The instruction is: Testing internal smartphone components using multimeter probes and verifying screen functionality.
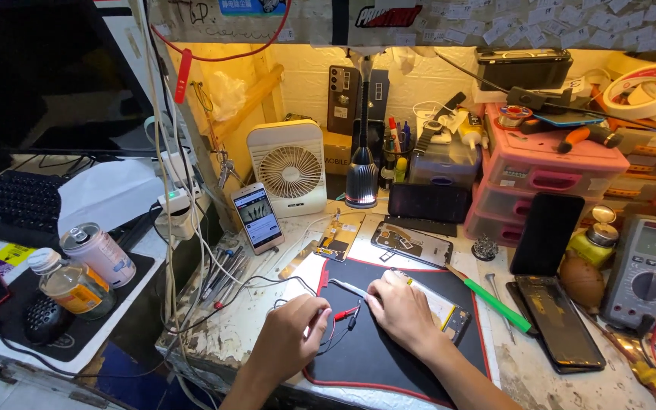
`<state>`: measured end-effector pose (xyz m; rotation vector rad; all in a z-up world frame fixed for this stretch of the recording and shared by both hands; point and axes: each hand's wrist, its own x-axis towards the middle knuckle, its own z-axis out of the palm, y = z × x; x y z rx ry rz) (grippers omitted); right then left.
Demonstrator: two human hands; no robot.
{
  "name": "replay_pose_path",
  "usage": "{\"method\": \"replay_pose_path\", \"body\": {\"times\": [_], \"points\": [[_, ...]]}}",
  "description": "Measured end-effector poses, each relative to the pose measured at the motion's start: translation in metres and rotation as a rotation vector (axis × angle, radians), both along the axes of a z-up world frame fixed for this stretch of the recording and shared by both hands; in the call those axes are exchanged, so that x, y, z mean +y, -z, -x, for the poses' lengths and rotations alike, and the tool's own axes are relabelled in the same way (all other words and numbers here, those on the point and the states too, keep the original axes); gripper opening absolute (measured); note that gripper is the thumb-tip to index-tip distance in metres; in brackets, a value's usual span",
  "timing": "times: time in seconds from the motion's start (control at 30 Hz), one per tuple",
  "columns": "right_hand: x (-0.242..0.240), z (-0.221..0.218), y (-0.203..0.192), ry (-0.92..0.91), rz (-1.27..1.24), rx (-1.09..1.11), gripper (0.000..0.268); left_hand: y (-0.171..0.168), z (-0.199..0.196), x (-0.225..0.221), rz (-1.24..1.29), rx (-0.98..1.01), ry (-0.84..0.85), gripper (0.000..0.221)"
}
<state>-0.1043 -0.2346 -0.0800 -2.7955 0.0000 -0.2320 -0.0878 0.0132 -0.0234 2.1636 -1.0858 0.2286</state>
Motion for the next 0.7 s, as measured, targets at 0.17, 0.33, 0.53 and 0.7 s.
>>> {"method": "replay_pose_path", "body": {"times": [0.17,0.33,0.53,0.7], "points": [[0.000,0.001,-0.011,0.147,-0.140,0.071,0.015,-0.009,-0.024,-0.015,0.073,-0.049,-0.014,0.009],[-0.020,-0.002,-0.020,0.327,-0.204,0.020,0.018,-0.025,-0.054,-0.035,0.037,-0.025,-0.007,0.014],[-0.038,-0.009,-0.028,0.469,-0.480,0.017,0.012,-0.025,-0.084,-0.097,-0.168,-0.436,0.169,0.031],[-0.049,-0.005,-0.036,0.291,-0.790,-0.035,0.039,0.006,-0.105,-0.132,-0.278,-0.699,0.249,0.016]]}}
